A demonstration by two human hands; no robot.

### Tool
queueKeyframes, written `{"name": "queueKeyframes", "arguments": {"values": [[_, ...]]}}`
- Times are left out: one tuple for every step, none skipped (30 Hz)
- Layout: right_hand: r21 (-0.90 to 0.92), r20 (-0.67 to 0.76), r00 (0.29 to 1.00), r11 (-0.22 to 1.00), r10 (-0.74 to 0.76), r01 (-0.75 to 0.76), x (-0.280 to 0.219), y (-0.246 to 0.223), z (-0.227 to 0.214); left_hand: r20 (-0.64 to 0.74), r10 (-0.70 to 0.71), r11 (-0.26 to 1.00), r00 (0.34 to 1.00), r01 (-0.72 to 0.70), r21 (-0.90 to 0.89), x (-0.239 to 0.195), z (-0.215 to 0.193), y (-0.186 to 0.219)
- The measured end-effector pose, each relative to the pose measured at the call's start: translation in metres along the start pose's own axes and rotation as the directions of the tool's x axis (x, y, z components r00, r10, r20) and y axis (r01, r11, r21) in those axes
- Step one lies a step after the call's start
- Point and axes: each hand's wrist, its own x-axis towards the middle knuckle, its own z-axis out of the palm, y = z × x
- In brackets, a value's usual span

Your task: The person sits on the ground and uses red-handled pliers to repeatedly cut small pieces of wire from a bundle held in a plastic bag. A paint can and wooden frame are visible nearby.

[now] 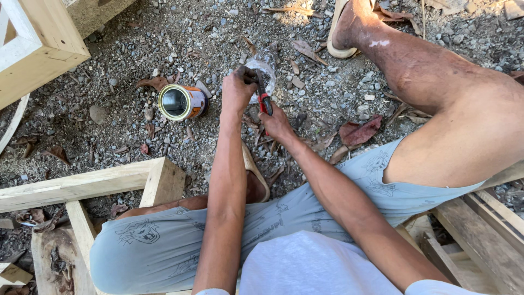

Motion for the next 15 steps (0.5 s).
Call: {"name": "queueKeyframes", "arguments": {"values": [[-0.012,-0.009,1.000,1.000,-0.008,0.008,0.002,0.002,0.000,-0.003,0.007,1.000,1.000,-0.007,0.002,0.000,0.000,0.000],[-0.022,-0.019,1.000,1.000,-0.014,0.013,0.003,0.005,0.001,-0.005,0.013,1.000,1.000,-0.013,0.004,0.000,0.000,0.001],[-0.033,-0.029,0.999,0.999,-0.020,0.019,0.005,0.008,0.002,-0.007,0.020,1.000,1.000,-0.020,0.006,0.000,0.000,0.002],[0.009,-0.029,0.999,1.000,0.014,-0.013,0.006,0.012,0.003,-0.010,0.028,1.000,1.000,-0.028,0.008,0.000,0.000,0.003],[0.052,-0.028,0.998,0.998,0.047,-0.046,0.008,0.016,0.004,-0.013,0.037,0.999,0.999,-0.037,0.010,-0.001,0.000,0.005],[0.094,-0.024,0.997,0.993,0.077,-0.074,0.011,0.020,0.004,-0.019,0.047,0.999,0.999,-0.047,0.013,0.000,0.000,0.007],[0.134,-0.001,0.994,0.985,0.108,-0.107,0.013,0.023,0.005,-0.014,0.042,0.999,0.999,-0.041,0.022,0.000,0.000,0.010],[0.176,0.018,0.990,0.974,0.140,-0.141,0.014,0.026,0.006,-0.003,0.039,0.999,0.999,-0.039,0.031,0.000,0.000,0.012],[0.218,0.039,0.985,0.960,0.171,-0.175,0.016,0.029,0.007,0.008,0.036,0.999,0.999,-0.036,0.039,0.001,0.000,0.015],[0.209,0.041,0.985,0.963,0.167,-0.172,0.017,0.032,0.008,0.001,0.044,0.997,0.999,-0.044,0.061,0.000,0.001,0.017],[0.200,0.042,0.986,0.965,0.164,-0.169,0.017,0.034,0.009,-0.006,0.053,0.995,0.999,-0.052,0.083,-0.001,0.001,0.018],[0.190,0.044,0.986,0.968,0.159,-0.165,0.017,0.035,0.009,-0.013,0.063,0.993,0.998,-0.061,0.105,-0.001,0.000,0.020],[0.178,0.061,0.985,0.969,0.163,-0.171,0.017,0.035,0.008,0.003,0.017,0.998,1.000,-0.017,0.067,-0.001,0.000,0.021],[0.166,0.078,0.983,0.971,0.163,-0.174,0.017,0.034,0.008,0.019,-0.026,0.999,0.999,0.026,0.030,0.000,-0.001,0.021],[0.154,0.096,0.982,0.972,0.164,-0.177,0.017,0.033,0.008,0.036,-0.069,0.998,0.997,0.069,-0.007,0.001,-0.002,0.022]]}}
